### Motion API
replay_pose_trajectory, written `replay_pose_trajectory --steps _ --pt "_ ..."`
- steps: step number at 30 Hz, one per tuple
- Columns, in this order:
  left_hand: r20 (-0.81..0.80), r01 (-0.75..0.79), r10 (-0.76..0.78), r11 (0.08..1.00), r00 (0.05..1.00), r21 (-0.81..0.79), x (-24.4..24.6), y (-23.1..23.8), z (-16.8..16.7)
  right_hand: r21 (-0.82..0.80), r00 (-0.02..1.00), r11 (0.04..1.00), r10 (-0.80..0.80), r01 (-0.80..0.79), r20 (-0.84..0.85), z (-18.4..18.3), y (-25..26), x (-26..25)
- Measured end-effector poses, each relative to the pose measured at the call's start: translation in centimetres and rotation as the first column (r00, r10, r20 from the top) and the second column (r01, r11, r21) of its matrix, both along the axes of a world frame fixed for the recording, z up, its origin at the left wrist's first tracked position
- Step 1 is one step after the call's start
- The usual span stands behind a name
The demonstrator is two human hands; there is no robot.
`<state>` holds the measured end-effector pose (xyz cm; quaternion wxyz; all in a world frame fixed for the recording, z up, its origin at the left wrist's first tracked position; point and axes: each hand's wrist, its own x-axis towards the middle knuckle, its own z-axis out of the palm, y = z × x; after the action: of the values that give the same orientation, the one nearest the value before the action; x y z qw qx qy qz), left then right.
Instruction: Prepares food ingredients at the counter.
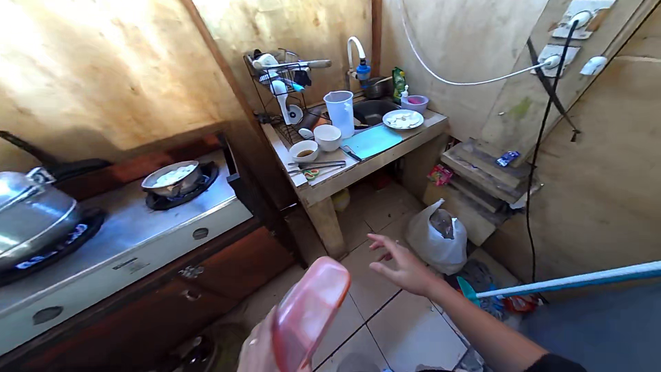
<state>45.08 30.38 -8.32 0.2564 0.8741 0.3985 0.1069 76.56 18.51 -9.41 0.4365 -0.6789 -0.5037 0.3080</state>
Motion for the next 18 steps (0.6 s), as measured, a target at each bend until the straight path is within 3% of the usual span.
replay_pose_trajectory --steps 4,8,13,18 --pt "-0.025 0.142 -0.141 0.990 0.990 0.028 10.5 4.9 -1.3 -0.044 0.982 0.982 -0.186 0.184 -0.032 -2.1 -1.6 6.4" --pt "-0.124 0.287 -0.289 0.957 0.949 -0.029 20.7 10.4 -1.1 0.000 0.941 0.941 -0.337 0.337 0.019 -2.9 -0.1 14.2" --pt "-0.182 0.420 -0.431 0.902 0.884 -0.095 33.6 18.9 -1.6 0.025 0.882 0.883 -0.470 0.469 0.034 -4.0 5.5 24.8" --pt "-0.169 0.549 -0.557 0.830 0.813 -0.095 46.0 26.7 -1.3 -0.044 0.874 0.873 -0.486 0.486 0.017 -4.2 12.8 33.4"
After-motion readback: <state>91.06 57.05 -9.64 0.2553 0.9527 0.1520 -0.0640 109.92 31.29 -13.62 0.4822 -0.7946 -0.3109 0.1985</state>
